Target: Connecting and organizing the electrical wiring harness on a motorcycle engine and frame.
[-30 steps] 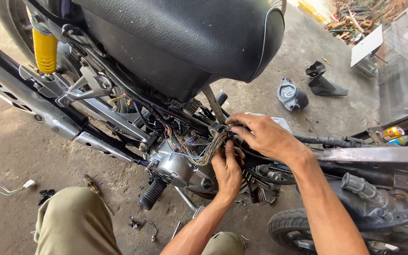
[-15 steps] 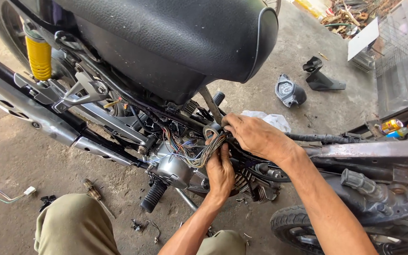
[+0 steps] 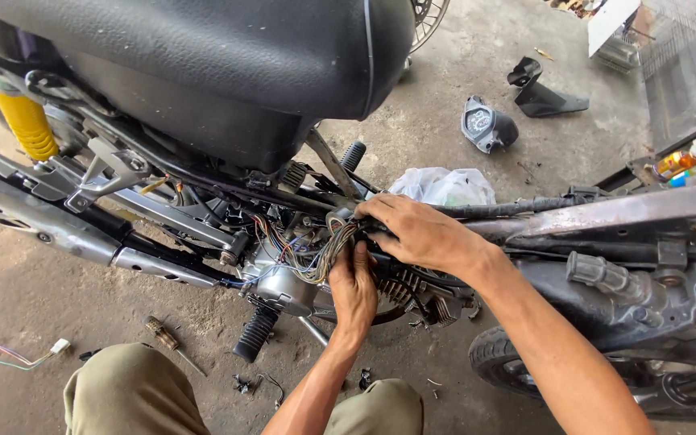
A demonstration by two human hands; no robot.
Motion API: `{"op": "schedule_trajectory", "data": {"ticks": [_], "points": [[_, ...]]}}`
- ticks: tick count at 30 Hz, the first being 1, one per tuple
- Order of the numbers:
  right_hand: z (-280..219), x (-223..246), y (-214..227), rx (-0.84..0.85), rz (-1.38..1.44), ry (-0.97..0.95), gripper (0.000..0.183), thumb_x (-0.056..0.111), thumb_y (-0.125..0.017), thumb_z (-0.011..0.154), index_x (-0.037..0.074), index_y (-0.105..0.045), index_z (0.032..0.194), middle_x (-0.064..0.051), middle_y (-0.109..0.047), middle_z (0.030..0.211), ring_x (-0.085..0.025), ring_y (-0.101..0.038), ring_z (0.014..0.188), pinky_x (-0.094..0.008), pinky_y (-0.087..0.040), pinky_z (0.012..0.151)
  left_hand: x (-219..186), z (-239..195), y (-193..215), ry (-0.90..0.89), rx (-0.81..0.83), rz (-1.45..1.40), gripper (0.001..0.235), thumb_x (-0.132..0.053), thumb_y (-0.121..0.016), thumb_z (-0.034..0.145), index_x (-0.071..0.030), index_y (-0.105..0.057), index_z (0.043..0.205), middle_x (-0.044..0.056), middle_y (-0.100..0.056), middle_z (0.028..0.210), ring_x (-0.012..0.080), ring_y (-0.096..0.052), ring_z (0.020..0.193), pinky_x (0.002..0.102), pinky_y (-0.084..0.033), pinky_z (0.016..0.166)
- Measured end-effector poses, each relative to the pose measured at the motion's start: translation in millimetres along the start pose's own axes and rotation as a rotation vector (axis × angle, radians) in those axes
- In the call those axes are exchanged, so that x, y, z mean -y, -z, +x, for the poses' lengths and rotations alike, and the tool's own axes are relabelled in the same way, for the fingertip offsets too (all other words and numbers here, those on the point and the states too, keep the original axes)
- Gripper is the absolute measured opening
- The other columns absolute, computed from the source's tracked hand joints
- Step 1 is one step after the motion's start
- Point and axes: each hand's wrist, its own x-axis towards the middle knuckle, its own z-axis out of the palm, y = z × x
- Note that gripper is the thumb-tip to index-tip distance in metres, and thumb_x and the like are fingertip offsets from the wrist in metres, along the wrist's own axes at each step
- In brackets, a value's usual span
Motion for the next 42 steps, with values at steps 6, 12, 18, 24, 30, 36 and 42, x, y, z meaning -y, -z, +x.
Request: {"op": "schedule_trajectory", "data": {"ticks": [6, 12, 18, 24, 30, 36, 42], "points": [[0, -20, -14, -0.126, 0.083, 0.069, 0.039, 0.008, -0.059, 0.099, -0.002, -0.057, 0.137, -0.025, -0.064, 0.132, -0.037, -0.058, 0.132, -0.051, -0.039, 0.117, 8, -18, 1, 0.069, 0.082, 0.014, 0.026, -0.027, -0.058, 0.105, -0.004, -0.07, 0.101, 0.009, -0.071, 0.067, 0.0165, -0.065, 0.06, 0.031, -0.051, 0.059], [6, -49, -42, -0.294, 0.009, 0.246, 0.037, 0.007, -0.074, 0.088, 0.005, -0.07, 0.124, -0.013, -0.071, 0.124, -0.028, -0.067, 0.116, -0.04, -0.049, 0.106, -42, -45, 9, 0.266, 0.183, -0.172, 0.033, -0.03, -0.061, 0.099, -0.004, -0.068, 0.117, 0.006, -0.068, 0.065, 0.0116, -0.064, 0.054, 0.026, -0.049, 0.048], [-7, -49, -63, -0.459, 0.122, 0.375, 0.029, -0.003, -0.071, 0.084, 0.001, -0.07, 0.113, -0.015, -0.072, 0.119, -0.032, -0.07, 0.109, -0.042, -0.051, 0.097, -118, 18, 50, 0.441, 0.548, -0.125, 0.047, -0.026, -0.065, 0.09, -0.007, -0.068, 0.133, 0.008, -0.078, 0.098, 0.0144, -0.072, 0.056, 0.019, -0.029, 0.036], [-6, -45, -67, -0.595, 0.073, 0.351, 0.027, 0.0, -0.078, 0.085, 0.001, -0.07, 0.111, -0.015, -0.075, 0.116, -0.028, -0.071, 0.112, -0.041, -0.051, 0.11, -92, 79, 59, 0.555, 0.442, -0.159, 0.052, -0.029, -0.06, 0.096, 0.0, -0.062, 0.139, 0.007, -0.064, 0.089, 0.0096, -0.059, 0.067, 0.018, -0.031, 0.039], [-6, -38, -55, -0.603, 0.005, 0.43, 0.068, -0.007, -0.079, 0.084, 0.004, -0.053, 0.145, -0.009, -0.064, 0.142, -0.023, -0.065, 0.126, -0.039, -0.047, 0.117, -41, 63, 68, 0.728, 0.448, -0.057, 0.055, -0.057, -0.046, 0.097, -0.006, -0.065, 0.104, 0.008, -0.061, 0.092, 0.0166, -0.043, 0.071, 0.032, -0.038, 0.067], [-1, -26, -38, -0.348, -0.029, 0.245, 0.043, 0.002, -0.059, 0.095, 0.011, -0.063, 0.136, -0.014, -0.063, 0.123, -0.032, -0.057, 0.119, -0.046, -0.042, 0.103, -31, 15, 58, 0.107, 0.187, 0.202, 0.036, -0.027, -0.061, 0.094, -0.003, -0.072, 0.118, 0.012, -0.078, 0.113, 0.0216, -0.073, 0.103, 0.033, -0.059, 0.092], [11, -28, -28, -0.173, -0.135, 0.131, 0.038, 0.009, -0.059, 0.099, 0.014, -0.06, 0.137, -0.011, -0.058, 0.116, -0.029, -0.059, 0.105, -0.046, -0.043, 0.095, 6, -65, 24, -0.198, 0.141, 0.34, 0.053, -0.029, -0.058, 0.101, -0.004, -0.047, 0.147, 0.021, -0.048, 0.155, 0.0333, -0.051, 0.141, 0.051, -0.047, 0.112]]}}
